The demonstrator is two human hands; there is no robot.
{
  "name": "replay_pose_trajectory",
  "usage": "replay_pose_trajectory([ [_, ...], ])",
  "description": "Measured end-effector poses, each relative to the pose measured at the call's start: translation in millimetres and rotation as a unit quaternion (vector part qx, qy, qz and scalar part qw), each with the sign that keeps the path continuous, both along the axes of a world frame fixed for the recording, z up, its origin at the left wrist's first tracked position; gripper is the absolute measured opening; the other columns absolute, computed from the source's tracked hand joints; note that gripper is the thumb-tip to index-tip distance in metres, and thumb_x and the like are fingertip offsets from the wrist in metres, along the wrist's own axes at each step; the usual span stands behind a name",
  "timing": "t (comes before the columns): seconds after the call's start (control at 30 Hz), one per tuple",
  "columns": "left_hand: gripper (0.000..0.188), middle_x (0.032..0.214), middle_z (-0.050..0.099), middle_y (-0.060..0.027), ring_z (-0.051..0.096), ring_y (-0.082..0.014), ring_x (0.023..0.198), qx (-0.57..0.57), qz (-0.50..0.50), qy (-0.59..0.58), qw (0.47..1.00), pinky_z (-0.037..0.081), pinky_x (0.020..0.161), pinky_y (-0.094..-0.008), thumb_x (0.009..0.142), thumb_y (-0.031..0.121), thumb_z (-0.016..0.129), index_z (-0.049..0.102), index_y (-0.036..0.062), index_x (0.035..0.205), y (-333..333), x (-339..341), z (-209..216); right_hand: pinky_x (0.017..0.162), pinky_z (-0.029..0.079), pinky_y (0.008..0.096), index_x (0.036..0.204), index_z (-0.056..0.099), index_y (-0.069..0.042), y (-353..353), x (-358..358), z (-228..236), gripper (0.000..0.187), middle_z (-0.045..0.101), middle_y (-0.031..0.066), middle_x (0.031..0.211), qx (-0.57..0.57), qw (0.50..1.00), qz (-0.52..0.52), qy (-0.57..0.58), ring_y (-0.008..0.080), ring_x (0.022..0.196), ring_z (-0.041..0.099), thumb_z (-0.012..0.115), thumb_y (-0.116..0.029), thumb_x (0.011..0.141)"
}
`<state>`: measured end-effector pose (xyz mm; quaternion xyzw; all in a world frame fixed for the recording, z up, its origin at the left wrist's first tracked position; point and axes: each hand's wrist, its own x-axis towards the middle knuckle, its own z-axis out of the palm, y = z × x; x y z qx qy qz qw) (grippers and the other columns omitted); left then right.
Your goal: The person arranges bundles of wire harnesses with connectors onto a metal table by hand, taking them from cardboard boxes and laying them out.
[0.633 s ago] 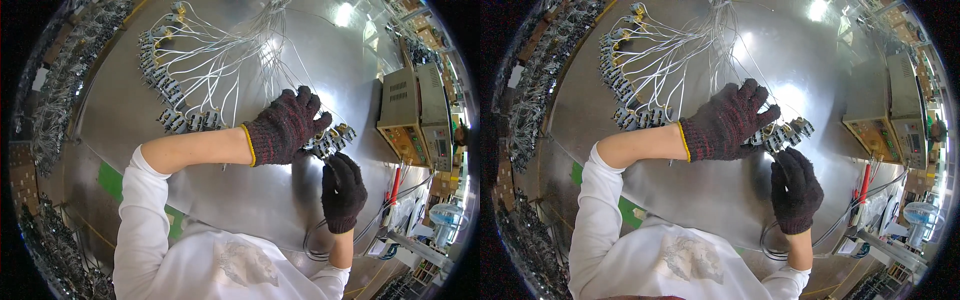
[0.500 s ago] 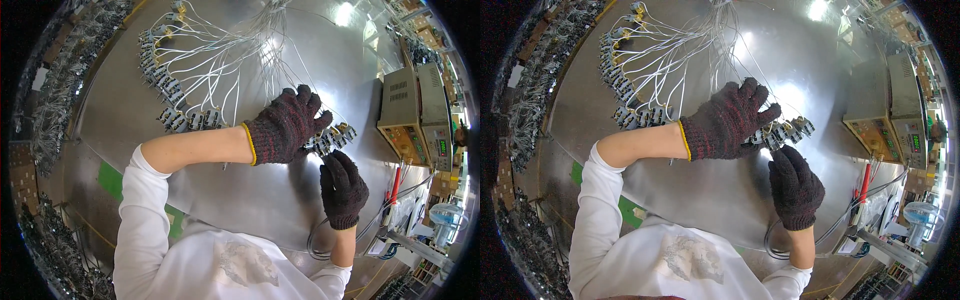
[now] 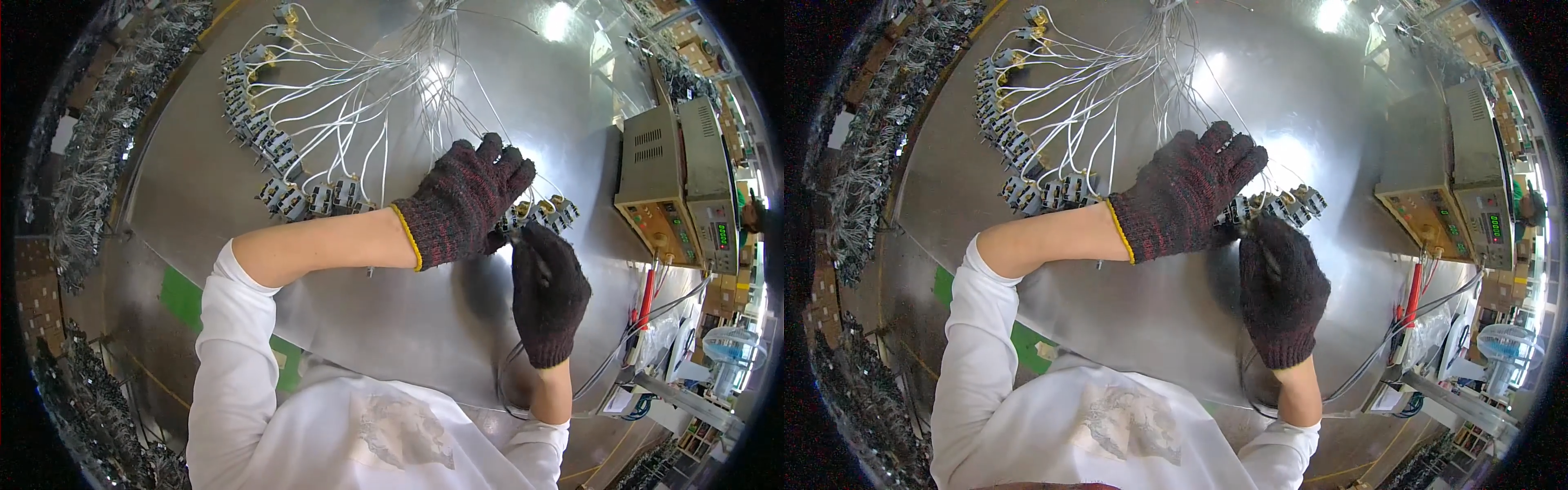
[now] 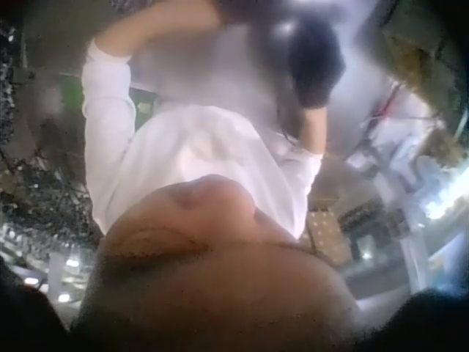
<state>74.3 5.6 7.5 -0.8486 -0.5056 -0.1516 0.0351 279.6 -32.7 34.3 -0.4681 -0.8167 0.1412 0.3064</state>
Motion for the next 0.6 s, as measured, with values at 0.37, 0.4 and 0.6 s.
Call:
replay_pose_trajectory([
  [0.37, 0.097, 0.138, 0.056, -0.0158, 0.051, -0.0347, 0.125, -0.005, 0.026, 0.025, 0.999, 0.048, 0.088, -0.0446, 0.080, 0.061, 0.075, 0.046, 0.0005, 0.150, 4.2, 2.2, 0.4, 0.076, 0.061, 0.0375, 0.117, 0.076, -0.016, 3.5, -14.8, 7.5, 0.029, 0.076, 0.0085, 0.117, 0.085, 0.979, -0.014, -0.185, 0.0306, 0.092, 0.077, 0.080, -0.010, 0.089],
  [0.4, 0.098, 0.140, 0.055, -0.0160, 0.050, -0.0350, 0.127, -0.023, 0.025, 0.027, 0.999, 0.048, 0.089, -0.0447, 0.081, 0.062, 0.074, 0.046, 0.0003, 0.151, 4.6, 2.2, 3.2, 0.075, 0.061, 0.0374, 0.117, 0.076, -0.017, 5.6, -12.7, 7.8, 0.028, 0.076, 0.0073, 0.119, 0.085, 0.975, -0.004, -0.204, 0.0300, 0.091, 0.077, 0.080, -0.012, 0.090],
  [0.6, 0.091, 0.132, 0.056, -0.0143, 0.049, -0.0344, 0.127, 0.007, 0.042, -0.005, 0.999, 0.048, 0.087, -0.0454, 0.074, 0.056, 0.081, 0.050, 0.0054, 0.143, 6.8, 4.2, -6.4, 0.077, 0.061, 0.0369, 0.117, 0.076, -0.016, 9.5, -12.7, 15.1, 0.027, 0.076, 0.0086, 0.119, 0.079, 0.973, 0.018, -0.217, 0.0298, 0.093, 0.077, 0.079, -0.010, 0.091],
])
